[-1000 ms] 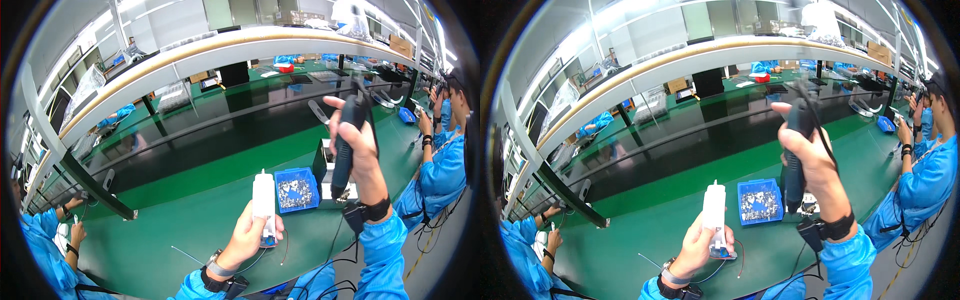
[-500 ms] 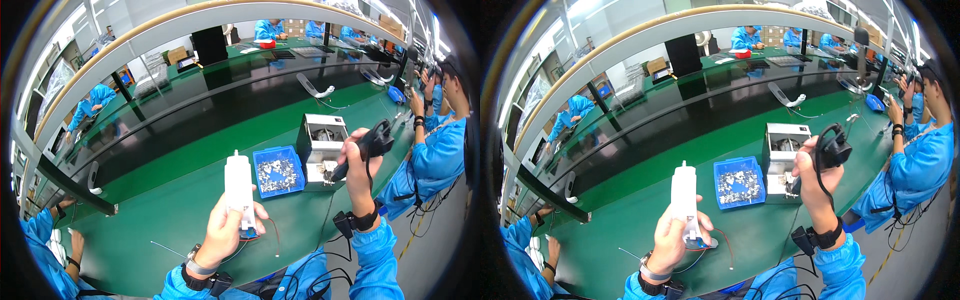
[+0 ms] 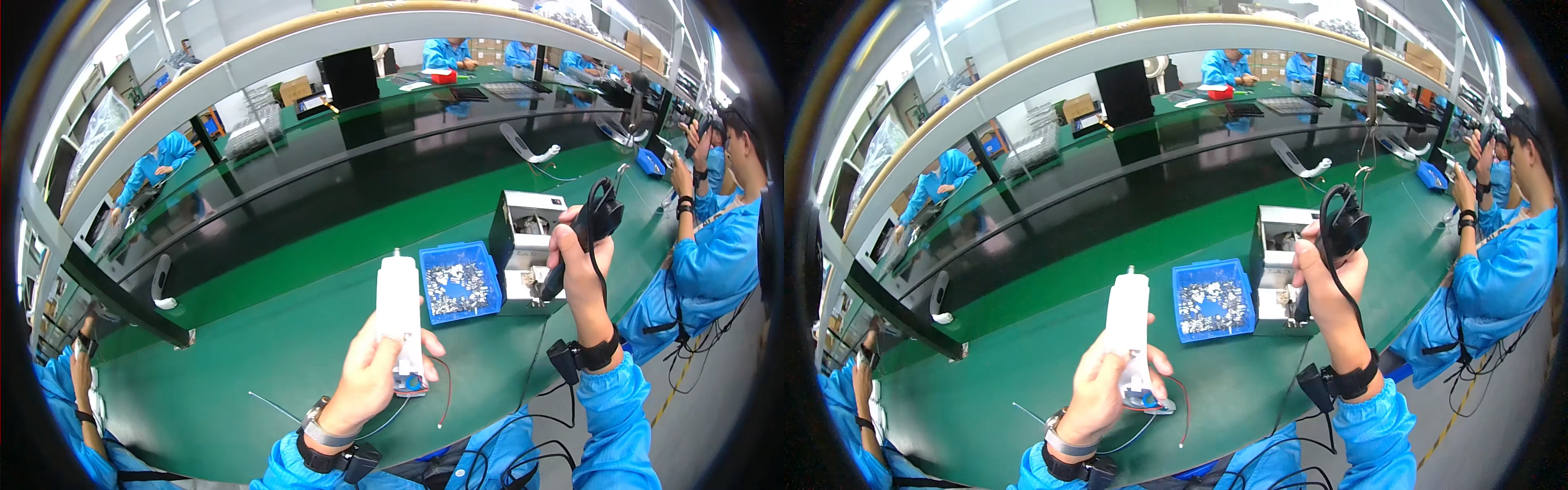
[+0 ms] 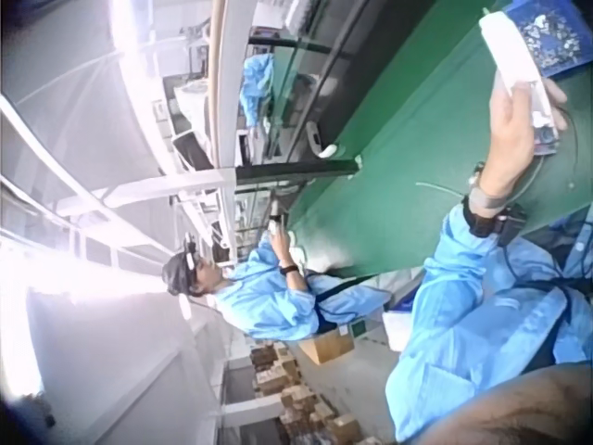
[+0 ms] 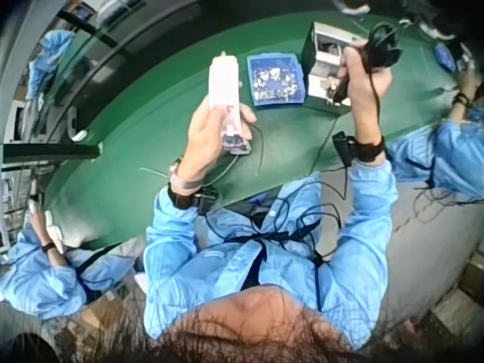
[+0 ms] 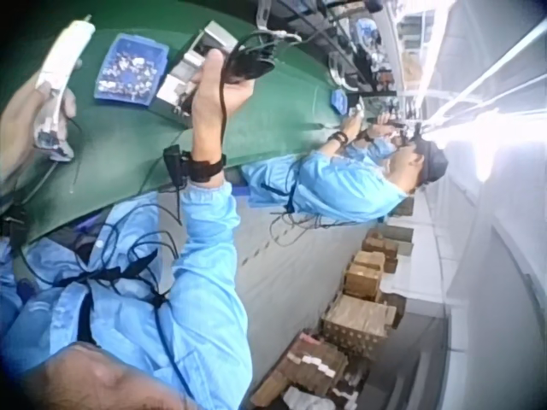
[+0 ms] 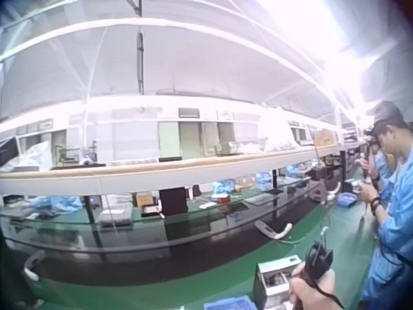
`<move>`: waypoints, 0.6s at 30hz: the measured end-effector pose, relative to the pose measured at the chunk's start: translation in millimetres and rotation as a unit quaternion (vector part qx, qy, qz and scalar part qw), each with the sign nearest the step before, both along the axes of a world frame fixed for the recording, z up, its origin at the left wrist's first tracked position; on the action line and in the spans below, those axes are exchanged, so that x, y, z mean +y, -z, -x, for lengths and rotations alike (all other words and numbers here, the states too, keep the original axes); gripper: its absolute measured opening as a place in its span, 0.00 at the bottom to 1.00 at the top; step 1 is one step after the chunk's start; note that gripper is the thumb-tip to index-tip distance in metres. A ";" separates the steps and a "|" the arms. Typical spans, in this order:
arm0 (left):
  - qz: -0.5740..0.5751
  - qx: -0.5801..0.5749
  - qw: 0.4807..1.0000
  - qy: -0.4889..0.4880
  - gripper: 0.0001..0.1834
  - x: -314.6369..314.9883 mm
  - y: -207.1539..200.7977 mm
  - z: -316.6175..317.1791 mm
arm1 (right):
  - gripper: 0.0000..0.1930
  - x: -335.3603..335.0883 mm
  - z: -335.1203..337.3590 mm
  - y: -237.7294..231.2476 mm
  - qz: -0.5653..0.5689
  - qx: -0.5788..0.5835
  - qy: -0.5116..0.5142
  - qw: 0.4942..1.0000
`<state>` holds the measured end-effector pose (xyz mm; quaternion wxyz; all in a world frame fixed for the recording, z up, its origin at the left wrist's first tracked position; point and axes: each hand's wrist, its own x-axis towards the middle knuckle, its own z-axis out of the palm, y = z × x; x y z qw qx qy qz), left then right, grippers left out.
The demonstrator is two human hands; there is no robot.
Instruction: The worker is assembling small electronic or plastic components using an electric screwdriver at an industrial workbench.
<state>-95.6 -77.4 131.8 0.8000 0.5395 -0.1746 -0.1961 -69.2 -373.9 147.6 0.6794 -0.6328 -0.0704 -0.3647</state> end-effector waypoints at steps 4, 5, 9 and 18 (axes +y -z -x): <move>-0.017 0.002 1.000 0.012 0.24 -3.4 2.4 1.2 | 0.16 21.7 7.1 -25.1 0.002 0.014 -0.050 0.999; -0.010 0.001 1.000 0.022 0.23 -7.0 3.7 -1.0 | 0.20 29.3 12.2 -37.3 0.000 -0.018 -0.076 0.997; 0.003 0.001 1.000 0.020 0.20 -0.8 3.9 1.1 | 0.41 92.7 26.5 -94.5 -0.065 -0.062 -0.230 0.969; -0.013 0.033 0.999 0.025 0.17 -2.7 1.7 3.2 | 0.49 160.1 25.4 -107.3 -0.081 -0.098 -0.358 0.925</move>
